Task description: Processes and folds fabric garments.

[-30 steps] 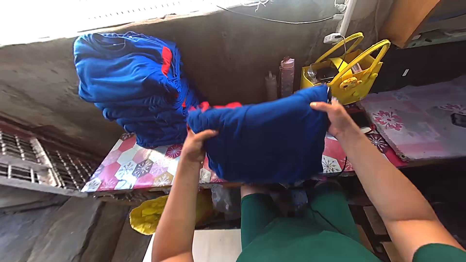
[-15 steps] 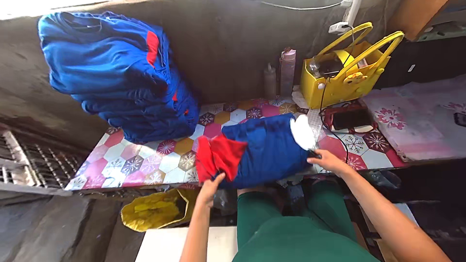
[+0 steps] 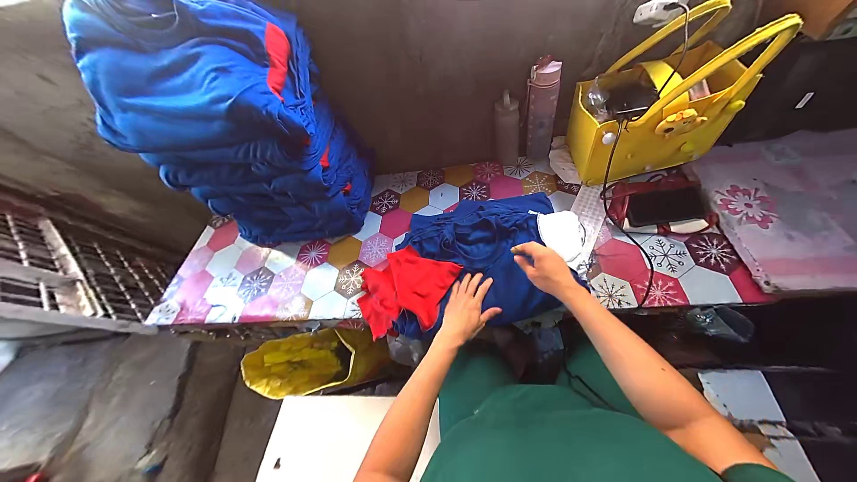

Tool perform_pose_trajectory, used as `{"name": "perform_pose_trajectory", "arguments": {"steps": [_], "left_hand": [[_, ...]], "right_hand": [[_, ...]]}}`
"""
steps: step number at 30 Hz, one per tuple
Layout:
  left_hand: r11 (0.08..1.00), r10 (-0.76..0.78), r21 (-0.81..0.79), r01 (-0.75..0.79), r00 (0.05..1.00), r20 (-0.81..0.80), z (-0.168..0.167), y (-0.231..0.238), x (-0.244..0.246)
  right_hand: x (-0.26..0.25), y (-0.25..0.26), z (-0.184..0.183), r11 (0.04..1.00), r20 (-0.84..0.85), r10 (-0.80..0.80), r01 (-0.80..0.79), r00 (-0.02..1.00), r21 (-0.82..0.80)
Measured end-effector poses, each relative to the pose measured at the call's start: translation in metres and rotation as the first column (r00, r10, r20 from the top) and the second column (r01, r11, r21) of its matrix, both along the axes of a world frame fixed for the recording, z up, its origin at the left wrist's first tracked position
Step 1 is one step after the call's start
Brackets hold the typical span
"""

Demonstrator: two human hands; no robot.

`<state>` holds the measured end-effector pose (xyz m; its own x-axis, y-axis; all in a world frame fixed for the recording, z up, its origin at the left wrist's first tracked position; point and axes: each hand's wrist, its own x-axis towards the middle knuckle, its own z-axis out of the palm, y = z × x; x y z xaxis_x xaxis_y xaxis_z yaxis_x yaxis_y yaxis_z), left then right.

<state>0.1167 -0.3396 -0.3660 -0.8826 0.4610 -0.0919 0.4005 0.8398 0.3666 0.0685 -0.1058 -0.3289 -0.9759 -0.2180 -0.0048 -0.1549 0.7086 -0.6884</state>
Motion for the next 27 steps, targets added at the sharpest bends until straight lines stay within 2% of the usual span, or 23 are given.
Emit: {"name": "perform_pose_trajectory", "arguments": {"steps": [2,4,7,9,10,13,15,18,21,23,25,27], "left_hand": [[0.985,0.126,-0.119,-0.127,0.992,-0.017,0.016,-0.021,-0.016],[0.948,0.281,-0.114,-0.298,0.949,-0.142,0.024,-0.063,-0.032],[0.806,0.566,-0.056,-0.589,0.795,-0.218,0.043,-0.127,-0.045],[0.687,0.710,0.005,-0.726,0.670,-0.217,0.061,-0.143,-0.051],[0.678,0.721,0.070,-0.732,0.644,-0.256,0.067,-0.140,-0.053],[0.779,0.626,0.280,-0.561,0.681,-0.379,0.071,-0.098,-0.061],[0.818,0.574,0.292,-0.496,0.746,-0.339,0.073,-0.059,-0.071],[0.787,0.607,0.294,-0.542,0.763,-0.220,0.061,-0.023,-0.097],[0.801,0.588,0.298,-0.518,0.773,-0.238,0.038,-0.020,-0.102],[0.785,0.585,0.377,-0.491,0.788,-0.191,0.041,-0.022,-0.089],[0.704,0.602,0.516,-0.488,0.796,-0.069,0.049,-0.023,-0.064],[0.618,0.593,0.605,-0.502,0.803,0.061,0.057,-0.023,-0.034]], "right_hand": [[-0.005,-0.005,-0.026,0.990,0.000,-0.041,0.040,0.999,0.138],[-0.001,-0.007,-0.035,0.977,-0.048,-0.045,0.054,0.998,0.206],[0.002,-0.009,-0.034,0.973,-0.042,-0.039,0.048,0.998,0.225],[0.002,-0.011,-0.036,0.968,-0.063,-0.035,0.049,0.997,0.246],[0.002,-0.013,-0.039,0.966,-0.099,-0.034,0.058,0.994,0.250],[0.005,-0.018,-0.043,0.953,-0.128,-0.036,0.073,0.991,0.295],[0.005,-0.019,-0.041,0.946,-0.112,-0.038,0.072,0.993,0.315],[0.005,-0.019,-0.041,0.947,-0.104,-0.037,0.068,0.994,0.313],[0.007,-0.016,-0.046,0.952,-0.138,-0.019,0.060,0.990,0.300],[0.006,-0.012,-0.046,0.959,-0.164,-0.016,0.061,0.986,0.276],[0.009,-0.010,-0.048,0.986,-0.228,-0.047,0.082,0.972,0.148],[0.014,-0.015,-0.047,0.988,-0.345,-0.129,0.089,0.930,-0.128]]}}
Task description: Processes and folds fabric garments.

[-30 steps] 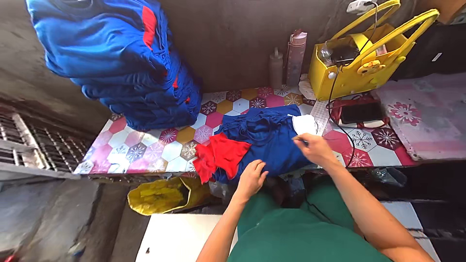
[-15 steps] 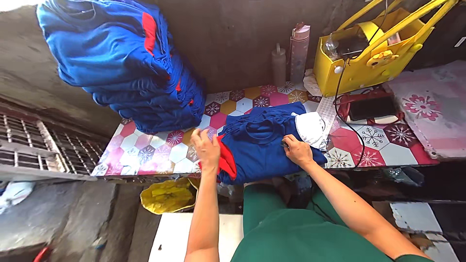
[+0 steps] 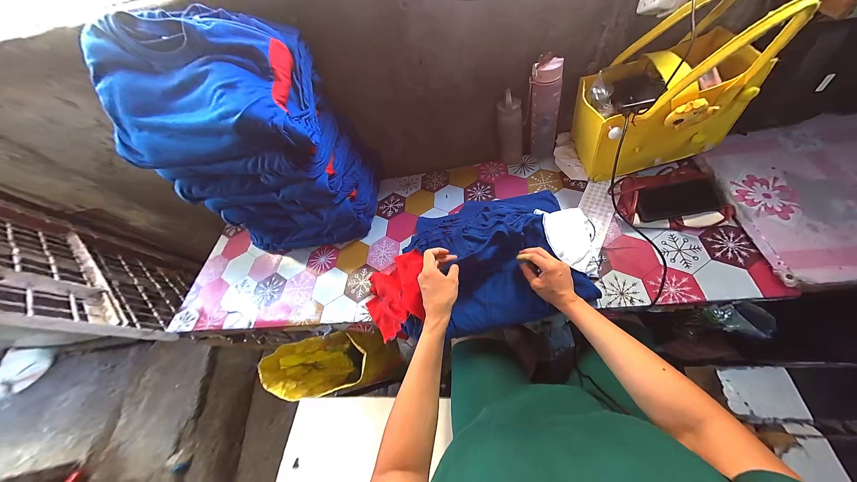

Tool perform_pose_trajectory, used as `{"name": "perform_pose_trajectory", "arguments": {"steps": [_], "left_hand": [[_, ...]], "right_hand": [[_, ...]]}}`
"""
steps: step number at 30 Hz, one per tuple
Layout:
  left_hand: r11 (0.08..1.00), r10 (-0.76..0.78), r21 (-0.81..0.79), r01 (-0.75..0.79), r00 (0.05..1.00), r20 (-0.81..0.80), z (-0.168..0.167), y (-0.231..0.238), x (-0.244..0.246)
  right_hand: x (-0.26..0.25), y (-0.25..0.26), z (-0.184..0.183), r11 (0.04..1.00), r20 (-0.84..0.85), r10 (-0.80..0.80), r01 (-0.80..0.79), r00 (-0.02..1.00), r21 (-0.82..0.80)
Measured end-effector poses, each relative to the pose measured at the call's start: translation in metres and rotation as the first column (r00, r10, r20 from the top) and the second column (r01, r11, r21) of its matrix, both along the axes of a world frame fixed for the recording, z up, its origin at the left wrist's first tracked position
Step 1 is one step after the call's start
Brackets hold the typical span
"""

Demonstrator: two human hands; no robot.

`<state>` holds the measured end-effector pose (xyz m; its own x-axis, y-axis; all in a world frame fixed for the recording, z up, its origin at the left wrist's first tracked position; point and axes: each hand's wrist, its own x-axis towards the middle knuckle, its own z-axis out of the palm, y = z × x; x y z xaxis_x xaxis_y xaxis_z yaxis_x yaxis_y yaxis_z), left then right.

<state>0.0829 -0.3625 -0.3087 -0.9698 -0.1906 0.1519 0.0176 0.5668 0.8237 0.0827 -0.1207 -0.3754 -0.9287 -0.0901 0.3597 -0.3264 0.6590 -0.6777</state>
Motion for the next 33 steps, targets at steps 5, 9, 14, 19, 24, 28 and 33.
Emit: {"name": "perform_pose_trajectory", "arguments": {"steps": [5,9,14,19,24,28,33], "left_hand": [[0.966,-0.073,0.252,0.064,0.997,0.026,0.006,0.001,0.044],[0.742,-0.221,0.667,0.073,0.965,0.140,0.016,-0.003,0.052],[0.635,-0.270,0.773,-0.020,0.931,0.246,0.022,0.000,0.054],[0.651,-0.143,0.752,-0.105,0.956,0.258,0.021,0.008,0.056],[0.754,-0.178,0.656,-0.018,0.956,0.231,0.024,0.013,0.065],[0.826,-0.187,0.562,0.047,0.963,0.195,0.027,0.019,0.069],[0.826,-0.148,0.563,0.030,0.975,0.165,0.018,0.014,0.065]], "right_hand": [[0.009,-0.038,0.039,0.924,-0.067,0.301,-0.308,0.951,-0.226],[0.007,-0.047,0.061,0.820,0.093,0.442,-0.360,0.892,-0.444],[0.013,-0.047,0.074,0.797,0.247,0.459,-0.272,0.854,-0.539],[0.032,-0.048,0.068,0.928,-0.023,0.096,-0.098,0.995,-0.360],[0.048,-0.052,0.065,0.921,-0.262,0.200,-0.272,0.944,-0.278],[0.048,-0.055,0.062,0.957,-0.391,0.205,-0.268,0.897,-0.113],[0.079,-0.052,0.080,0.813,0.046,0.532,-0.494,0.846,-0.308]]}}
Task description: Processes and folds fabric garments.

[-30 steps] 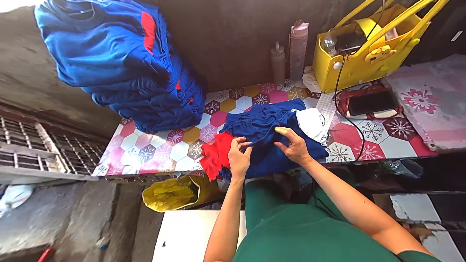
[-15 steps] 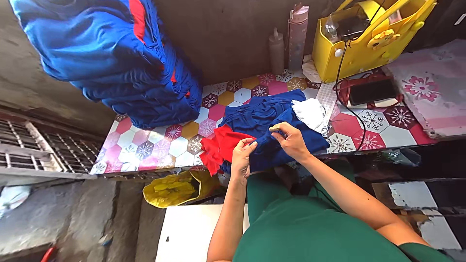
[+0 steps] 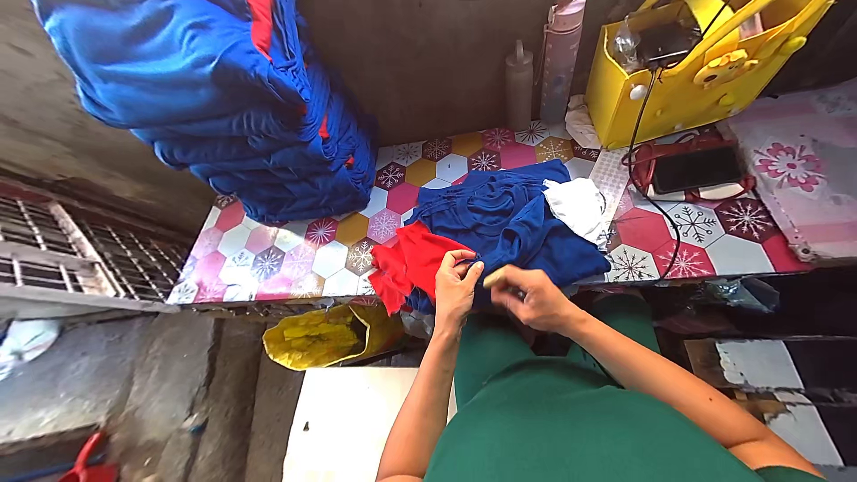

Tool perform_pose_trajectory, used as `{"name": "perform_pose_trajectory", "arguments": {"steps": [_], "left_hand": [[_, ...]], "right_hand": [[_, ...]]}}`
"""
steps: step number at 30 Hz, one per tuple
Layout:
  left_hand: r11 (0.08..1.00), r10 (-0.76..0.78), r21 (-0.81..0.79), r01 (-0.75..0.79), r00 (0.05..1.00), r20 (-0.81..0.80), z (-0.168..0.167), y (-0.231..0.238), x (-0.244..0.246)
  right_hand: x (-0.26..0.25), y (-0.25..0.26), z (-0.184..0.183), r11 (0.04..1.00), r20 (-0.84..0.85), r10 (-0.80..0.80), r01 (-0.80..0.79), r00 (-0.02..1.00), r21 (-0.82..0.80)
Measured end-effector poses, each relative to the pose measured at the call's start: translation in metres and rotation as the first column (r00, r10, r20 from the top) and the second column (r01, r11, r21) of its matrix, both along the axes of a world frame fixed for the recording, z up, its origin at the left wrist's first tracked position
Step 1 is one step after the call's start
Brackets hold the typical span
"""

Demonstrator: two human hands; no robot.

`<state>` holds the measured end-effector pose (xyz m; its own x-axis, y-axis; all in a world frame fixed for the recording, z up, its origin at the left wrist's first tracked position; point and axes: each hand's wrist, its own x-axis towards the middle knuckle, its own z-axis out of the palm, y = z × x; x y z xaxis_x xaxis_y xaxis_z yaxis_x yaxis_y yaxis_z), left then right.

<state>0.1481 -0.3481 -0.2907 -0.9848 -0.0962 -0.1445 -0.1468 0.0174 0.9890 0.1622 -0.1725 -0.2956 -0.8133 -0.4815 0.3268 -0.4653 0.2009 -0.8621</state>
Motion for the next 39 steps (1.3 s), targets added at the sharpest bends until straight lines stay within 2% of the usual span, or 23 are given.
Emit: {"name": "perform_pose_trajectory", "arguments": {"steps": [1,2,4,6,8,11,13,15,18,21,24,26,30,34,36,39], "left_hand": [[1.000,0.002,0.005,-0.002,1.000,0.003,0.000,-0.001,0.000],[1.000,0.000,0.008,0.000,1.000,0.004,0.001,-0.002,0.000],[1.000,-0.011,0.005,0.011,1.000,0.004,0.002,-0.002,0.002],[0.999,-0.038,-0.015,0.038,0.999,-0.004,0.003,0.000,0.004],[0.995,-0.077,-0.066,0.075,0.997,-0.029,0.004,0.003,0.006],[0.981,-0.109,-0.172,0.094,0.991,-0.082,0.007,0.007,0.009],[0.979,-0.101,-0.187,0.080,0.989,-0.105,0.006,0.008,0.010],[0.980,-0.105,-0.179,0.083,0.987,-0.120,0.003,0.007,0.011],[0.982,-0.122,-0.161,0.097,0.981,-0.153,-0.003,0.007,0.011],[0.970,-0.198,-0.178,0.168,0.967,-0.162,-0.002,0.005,0.010],[0.943,-0.307,-0.193,0.271,0.933,-0.189,0.001,-0.002,0.011],[0.945,-0.299,-0.202,0.255,0.927,-0.226,-0.001,0.000,0.013],[0.962,-0.194,-0.251,0.103,0.909,-0.370,-0.011,0.003,0.015],[0.969,-0.108,-0.246,0.022,0.934,-0.341,-0.011,0.003,0.016],[0.973,-0.065,-0.232,-0.006,0.953,-0.296,-0.010,0.001,0.016],[0.973,-0.028,-0.227,-0.035,0.964,-0.266,-0.008,0.001,0.015]], "right_hand": [[0.004,0.001,0.001,0.996,0.062,0.084,-0.084,0.995,-0.004],[0.007,0.001,0.000,0.997,0.051,0.080,-0.079,0.996,-0.009],[0.007,0.001,-0.003,0.993,-0.064,-0.112,0.111,0.992,-0.029],[-0.002,0.000,-0.004,0.952,-0.163,-0.305,0.299,0.938,-0.061],[-0.011,-0.002,-0.004,0.922,-0.247,-0.382,0.386,0.891,-0.033],[-0.018,-0.003,-0.010,0.907,-0.466,-0.361,0.420,0.808,0.026],[-0.016,-0.005,-0.010,0.912,-0.540,-0.319,0.407,0.779,0.048],[-0.005,-0.007,-0.008,0.915,-0.443,-0.312,0.391,0.841,0.097],[0.010,-0.009,0.000,0.940,-0.099,-0.307,0.318,0.947,0.122],[0.010,-0.004,0.008,0.954,0.112,-0.299,0.297,0.948,0.034],[0.001,0.004,0.024,0.936,0.396,-0.281,0.341,0.874,-0.087],[-0.002,0.005,0.031,0.927,0.444,-0.291,0.364,0.847,-0.086],[-0.001,-0.002,0.031,0.939,0.389,-0.305,0.342,0.869,-0.028],[-0.003,0.004,0.028,0.891,0.477,-0.265,0.402,0.838,-0.210],[-0.008,0.012,0.028,0.871,0.608,-0.188,0.417,0.771,-0.259],[-0.011,0.023,0.026,0.868,0.789,-0.083,0.433,0.608,-0.243]]}}
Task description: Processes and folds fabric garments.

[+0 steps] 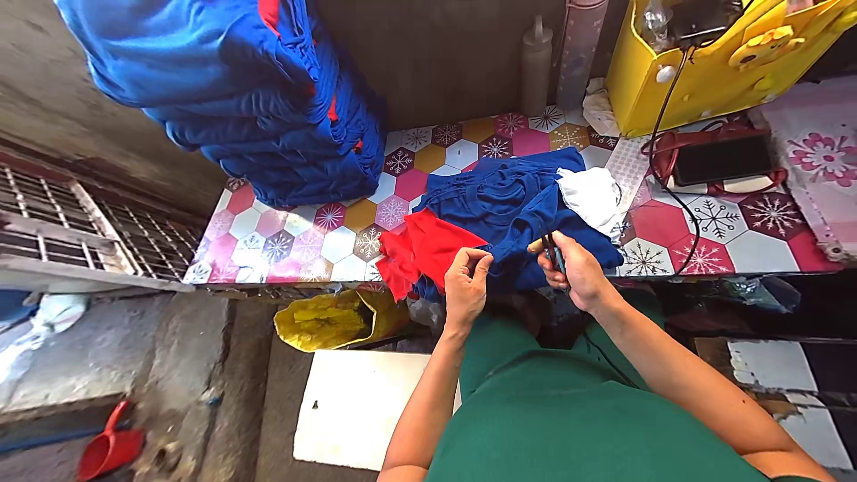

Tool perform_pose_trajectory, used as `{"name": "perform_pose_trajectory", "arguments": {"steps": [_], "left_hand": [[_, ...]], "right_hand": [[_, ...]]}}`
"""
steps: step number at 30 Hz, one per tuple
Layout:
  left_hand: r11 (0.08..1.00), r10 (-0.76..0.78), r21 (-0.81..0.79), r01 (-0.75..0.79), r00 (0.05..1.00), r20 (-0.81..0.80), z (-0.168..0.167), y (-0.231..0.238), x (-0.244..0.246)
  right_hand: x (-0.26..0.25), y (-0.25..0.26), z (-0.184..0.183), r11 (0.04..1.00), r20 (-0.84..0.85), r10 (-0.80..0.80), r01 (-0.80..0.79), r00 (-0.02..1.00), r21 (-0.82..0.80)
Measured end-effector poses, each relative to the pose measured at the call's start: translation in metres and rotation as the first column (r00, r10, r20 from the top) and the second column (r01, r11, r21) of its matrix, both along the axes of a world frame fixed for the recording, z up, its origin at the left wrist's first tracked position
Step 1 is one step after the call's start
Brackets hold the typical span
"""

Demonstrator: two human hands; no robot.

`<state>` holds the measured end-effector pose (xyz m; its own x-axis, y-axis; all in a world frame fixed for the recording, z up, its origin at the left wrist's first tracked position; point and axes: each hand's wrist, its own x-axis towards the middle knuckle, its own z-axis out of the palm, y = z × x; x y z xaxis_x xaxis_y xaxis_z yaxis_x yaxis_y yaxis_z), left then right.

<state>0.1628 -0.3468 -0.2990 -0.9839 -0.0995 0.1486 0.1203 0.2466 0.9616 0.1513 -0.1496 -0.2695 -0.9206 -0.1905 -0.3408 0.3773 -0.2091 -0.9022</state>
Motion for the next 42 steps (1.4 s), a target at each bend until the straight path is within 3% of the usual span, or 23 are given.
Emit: {"name": "perform_pose_trajectory", "arguments": {"steps": [6,9,15,28,36,40,42], "left_hand": [[0.999,0.029,-0.031,-0.029,1.000,-0.005,0.000,0.005,0.000],[0.999,0.020,-0.040,-0.021,0.999,-0.035,-0.002,0.007,0.000],[0.998,-0.013,-0.061,0.008,0.997,-0.070,-0.003,0.005,0.001],[0.987,-0.066,-0.158,0.035,0.980,-0.190,-0.008,0.004,0.000],[0.971,-0.092,-0.238,0.024,0.956,-0.278,-0.012,0.004,-0.001],[0.972,-0.082,-0.234,0.016,0.958,-0.275,-0.011,0.006,-0.002],[0.982,-0.053,-0.188,0.015,0.979,-0.198,-0.008,0.007,-0.002]], "right_hand": [[0.013,-0.009,-0.003,0.960,0.104,0.278,-0.273,0.955,-0.053],[0.013,-0.017,-0.005,0.942,0.151,0.330,-0.316,0.932,-0.110],[0.011,-0.019,-0.005,0.928,0.209,0.346,-0.301,0.915,-0.218],[0.007,-0.012,-0.002,0.911,0.257,0.380,-0.311,0.889,-0.270],[0.006,-0.015,-0.006,0.894,0.352,0.347,-0.193,0.869,-0.404],[0.008,-0.021,-0.005,0.933,0.316,0.286,-0.188,0.905,-0.305],[0.010,-0.020,-0.004,0.953,0.246,0.256,-0.203,0.935,-0.225]]}}
